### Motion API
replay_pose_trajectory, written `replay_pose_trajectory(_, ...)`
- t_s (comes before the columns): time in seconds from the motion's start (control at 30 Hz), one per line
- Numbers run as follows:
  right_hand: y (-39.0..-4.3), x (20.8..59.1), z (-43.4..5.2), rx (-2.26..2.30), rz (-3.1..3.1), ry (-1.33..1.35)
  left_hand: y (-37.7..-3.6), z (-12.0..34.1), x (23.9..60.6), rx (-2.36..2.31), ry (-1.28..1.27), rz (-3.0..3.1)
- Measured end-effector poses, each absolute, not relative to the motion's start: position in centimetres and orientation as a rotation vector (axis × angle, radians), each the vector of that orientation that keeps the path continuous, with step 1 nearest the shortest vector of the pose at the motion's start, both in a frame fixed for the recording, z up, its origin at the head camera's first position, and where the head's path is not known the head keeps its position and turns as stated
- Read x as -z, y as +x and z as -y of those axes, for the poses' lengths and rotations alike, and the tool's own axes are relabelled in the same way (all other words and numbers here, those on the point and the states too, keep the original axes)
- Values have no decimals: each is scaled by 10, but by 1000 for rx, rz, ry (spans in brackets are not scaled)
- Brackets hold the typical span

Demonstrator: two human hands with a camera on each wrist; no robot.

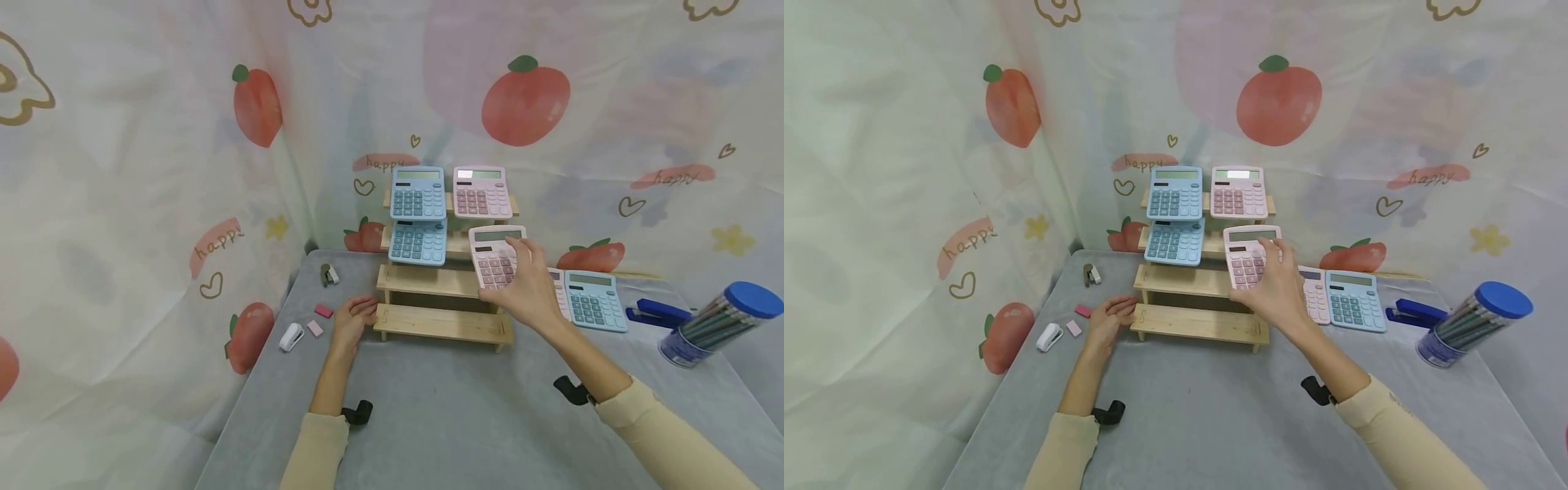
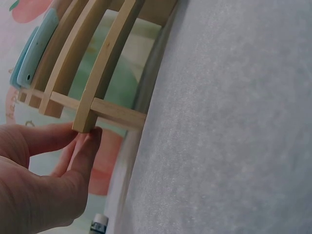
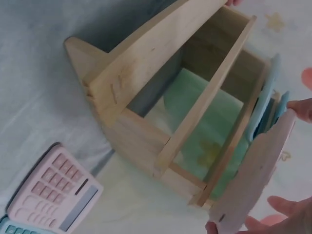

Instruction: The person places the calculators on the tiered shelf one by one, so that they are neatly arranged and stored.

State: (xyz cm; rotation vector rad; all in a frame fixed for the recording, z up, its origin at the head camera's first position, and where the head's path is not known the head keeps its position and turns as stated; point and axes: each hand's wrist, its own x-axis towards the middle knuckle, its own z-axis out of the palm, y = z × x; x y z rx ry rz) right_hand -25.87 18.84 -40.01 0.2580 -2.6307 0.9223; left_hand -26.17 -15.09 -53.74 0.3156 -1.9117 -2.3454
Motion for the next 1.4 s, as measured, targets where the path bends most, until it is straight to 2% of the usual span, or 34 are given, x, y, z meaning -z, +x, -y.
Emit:
replay_pose_trajectory(0.47,-299,422,-150,-963,2521,165,-258,148,543,2363,336,1915)
replay_pose_trajectory(0.73,-316,445,-146,-887,2410,240,-257,147,543,2385,316,1904)
replay_pose_trajectory(1.0,-334,450,-147,-851,2359,319,-261,149,537,2330,328,1910)
replay_pose_trajectory(1.2,-320,452,-162,-884,2207,393,-262,149,537,2337,328,1926)
replay_pose_trajectory(1.4,-301,457,-198,-870,2175,381,-262,147,538,2327,337,1900)
